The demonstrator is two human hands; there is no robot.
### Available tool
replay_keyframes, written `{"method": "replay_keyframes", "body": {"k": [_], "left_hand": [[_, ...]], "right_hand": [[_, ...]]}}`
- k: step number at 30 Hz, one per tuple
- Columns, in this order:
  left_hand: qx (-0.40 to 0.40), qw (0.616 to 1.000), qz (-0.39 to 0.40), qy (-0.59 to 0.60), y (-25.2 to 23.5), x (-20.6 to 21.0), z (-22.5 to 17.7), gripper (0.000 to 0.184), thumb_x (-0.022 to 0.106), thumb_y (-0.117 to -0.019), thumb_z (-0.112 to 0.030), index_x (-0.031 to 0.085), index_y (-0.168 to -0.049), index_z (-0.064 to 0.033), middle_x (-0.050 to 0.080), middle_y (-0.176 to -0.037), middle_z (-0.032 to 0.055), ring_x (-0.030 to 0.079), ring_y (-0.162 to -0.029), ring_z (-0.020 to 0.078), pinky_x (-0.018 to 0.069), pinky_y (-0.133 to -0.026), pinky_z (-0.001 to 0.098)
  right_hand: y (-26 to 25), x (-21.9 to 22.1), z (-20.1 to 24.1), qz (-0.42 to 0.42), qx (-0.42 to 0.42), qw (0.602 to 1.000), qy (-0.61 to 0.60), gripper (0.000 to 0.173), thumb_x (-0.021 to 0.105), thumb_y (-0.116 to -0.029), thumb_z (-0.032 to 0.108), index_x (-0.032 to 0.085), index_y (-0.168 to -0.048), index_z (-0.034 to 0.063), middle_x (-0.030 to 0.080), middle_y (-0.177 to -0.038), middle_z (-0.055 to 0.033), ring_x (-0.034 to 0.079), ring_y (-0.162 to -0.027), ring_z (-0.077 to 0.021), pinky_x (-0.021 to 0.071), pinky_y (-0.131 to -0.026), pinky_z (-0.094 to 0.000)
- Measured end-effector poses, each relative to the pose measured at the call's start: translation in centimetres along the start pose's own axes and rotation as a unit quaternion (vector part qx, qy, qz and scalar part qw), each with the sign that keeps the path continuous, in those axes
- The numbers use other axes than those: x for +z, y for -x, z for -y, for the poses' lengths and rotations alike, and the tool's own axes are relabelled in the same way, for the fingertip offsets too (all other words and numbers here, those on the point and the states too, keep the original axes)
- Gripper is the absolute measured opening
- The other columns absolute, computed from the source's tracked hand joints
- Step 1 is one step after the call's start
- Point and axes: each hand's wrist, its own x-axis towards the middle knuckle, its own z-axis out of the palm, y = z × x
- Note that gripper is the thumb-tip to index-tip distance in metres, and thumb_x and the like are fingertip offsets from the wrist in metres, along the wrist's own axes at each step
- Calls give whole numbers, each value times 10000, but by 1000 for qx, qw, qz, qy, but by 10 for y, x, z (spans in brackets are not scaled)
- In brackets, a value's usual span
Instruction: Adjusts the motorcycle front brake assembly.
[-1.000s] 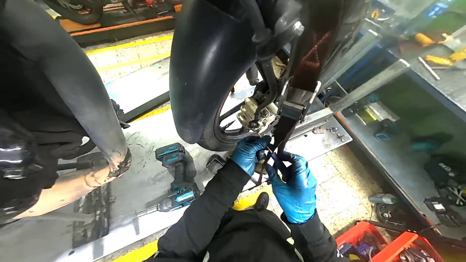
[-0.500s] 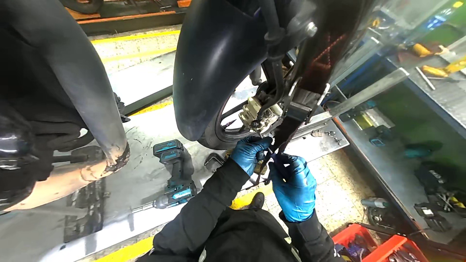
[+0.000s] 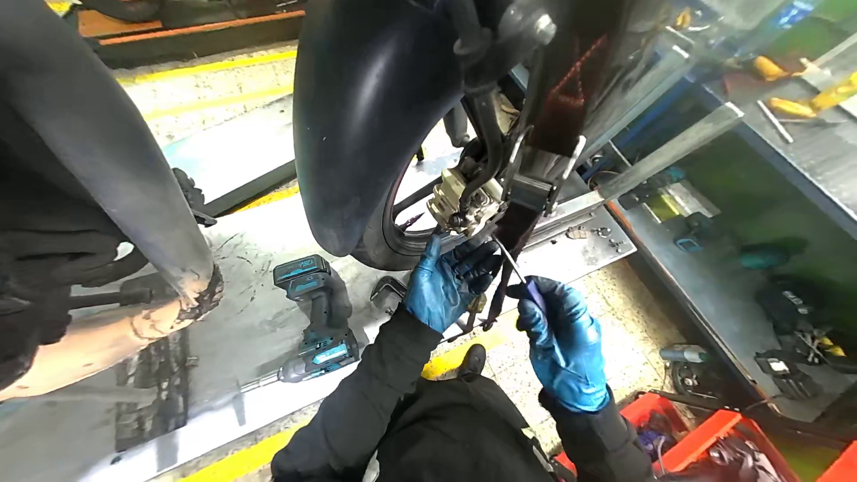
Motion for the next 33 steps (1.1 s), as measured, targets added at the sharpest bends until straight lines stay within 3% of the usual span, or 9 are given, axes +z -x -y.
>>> {"method": "replay_keyframes", "body": {"k": [2, 5, 9, 14, 19, 21, 24, 30, 33], "left_hand": [[-15, 1000, 15, 16, 9, 3, -2, 851, 142, -1000, -728, 625, -1276, -84, 700, -1209, 140, 688, -1097, 252, 569, -947, 423], [10, 1000, 25, -10, 20, 3, -3, 862, 192, -973, -766, 640, -1298, -106, 702, -1224, 136, 690, -1086, 230, 597, -865, 391], [64, 990, 117, -42, 25, -6, -1, 848, 222, -1000, -716, 564, -1419, -63, 610, -1396, 155, 576, -1300, 247, 475, -1089, 415], [124, 987, 95, -40, 33, -6, -5, 530, 261, -1088, -405, 582, -1360, -82, 615, -1366, 121, 603, -1234, 216, 521, -1021, 389], [100, 988, 119, -2, 37, -7, -8, 512, 275, -1081, -336, 545, -1408, -49, 590, -1394, 133, 574, -1275, 217, 489, -1064, 385], [82, 991, 102, 4, 40, -1, -9, 452, 319, -1073, -299, 585, -1346, -56, 634, -1312, 112, 616, -1195, 191, 527, -1005, 359], [83, 995, 47, -41, 40, -1, -11, 398, 334, -1060, -154, 600, -1321, -14, 656, -1243, 137, 649, -1104, 207, 537, -978, 382], [105, 983, 12, -149, 44, -10, -10, 353, 434, -1029, -33, 628, -1323, 2, 686, -1220, 167, 689, -1053, 230, 564, -963, 404], [112, 978, 10, -178, 45, -8, -12, 364, 447, -1009, -2, 637, -1320, -9, 686, -1212, 155, 690, -1033, 222, 577, -935, 406]], "right_hand": [[1, 14, 1, 19, -10, 1000, -23, 351, 639, -1016, 284, 575, -1293, 77, 704, -960, -10, 675, -734, -67, 615, -650, -276], [-2, 46, 3, 13, -33, 999, 5, 333, 746, -941, 162, 633, -1236, 57, 744, -1043, -39, 732, -871, -106, 649, -774, -316], [-4, 70, -1, -37, -96, 990, 98, 233, 782, -897, 156, 705, -1098, 68, 755, -952, -69, 741, -829, -160, 640, -729, -348], [-14, 72, 2, 9, -24, 998, -56, 359, 810, -870, 87, 646, -1190, 85, 747, -1019, -4, 730, -872, -80, 651, -781, -289], [-17, 73, 3, 7, 6, 987, -161, 417, 829, -811, 19, 637, -1169, 110, 743, -1008, -15, 734, -846, -132, 661, -727, -330], [-18, 71, 11, -16, 60, 969, -239, 416, 831, -786, -25, 632, -1129, 100, 729, -953, -37, 716, -793, -148, 641, -659, -314], [-22, 68, 24, -58, 143, 931, -332, 376, 811, -771, -76, 639, -1057, 98, 688, -865, -20, 670, -744, -94, 604, -654, -252], [-20, 62, 32, -48, 251, 869, -423, 271, 789, -813, -17, 605, -962, 114, 592, -720, -47, 483, -477, -72, 426, -405, -211], [-21, 65, 34, -65, 247, 872, -418, 283, 797, -807, -28, 604, -965, 106, 627, -741, -58, 519, -494, -74, 455, -419, -213]]}}
